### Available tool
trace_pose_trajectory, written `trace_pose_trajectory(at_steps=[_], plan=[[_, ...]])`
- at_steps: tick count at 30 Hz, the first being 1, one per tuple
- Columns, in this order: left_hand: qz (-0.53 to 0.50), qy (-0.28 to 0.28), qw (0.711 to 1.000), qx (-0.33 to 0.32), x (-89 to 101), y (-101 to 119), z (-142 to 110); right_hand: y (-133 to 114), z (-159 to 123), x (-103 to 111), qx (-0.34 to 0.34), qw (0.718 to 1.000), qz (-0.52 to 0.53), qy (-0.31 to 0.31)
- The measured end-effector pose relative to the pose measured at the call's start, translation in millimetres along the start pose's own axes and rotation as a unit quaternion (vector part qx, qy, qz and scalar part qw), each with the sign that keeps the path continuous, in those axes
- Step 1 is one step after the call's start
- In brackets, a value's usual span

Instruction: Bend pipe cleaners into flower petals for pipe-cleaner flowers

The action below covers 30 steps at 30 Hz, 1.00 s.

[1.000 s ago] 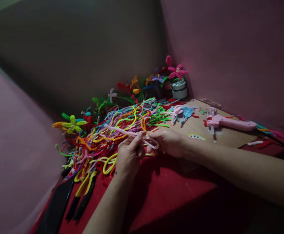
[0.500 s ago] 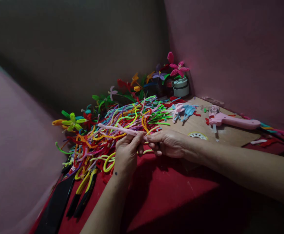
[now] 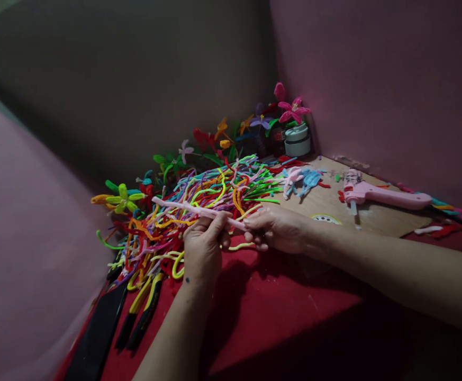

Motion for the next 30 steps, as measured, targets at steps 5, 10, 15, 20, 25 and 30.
trace_pose_trajectory(at_steps=[5,10,15,20,25,30], plan=[[-0.019,0.014,1.0,0.003,0.7,3,0,3,0,0,-0.034,0.999,0.029,-0.017],[-0.006,-0.037,0.999,0.037,-5.5,-2,-2,5,3,2,-0.023,0.999,0.042,-0.003],[0.044,-0.076,0.996,0.027,-5.5,-3,-2,6,2,0,-0.029,0.996,0.076,-0.037],[-0.003,-0.07,0.996,0.057,-4.6,-6,-2,10,-2,-11,-0.083,0.982,0.116,-0.125],[-0.033,-0.081,0.993,0.074,-6.5,-8,-2,12,-2,-13,-0.09,0.98,0.133,-0.121],[-0.033,-0.092,0.993,0.072,-8.2,-6,-3,13,-3,-17,-0.097,0.973,0.156,-0.141]])
Point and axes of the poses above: each hand's wrist, its own z-axis towards the middle knuckle, its own x-axis out of the back of the hand, y = z × x, the point moved 6 cm from there along z, towards the middle knuckle, and after that the axes turned 9 degrees about -z, right-handed, at the moved point
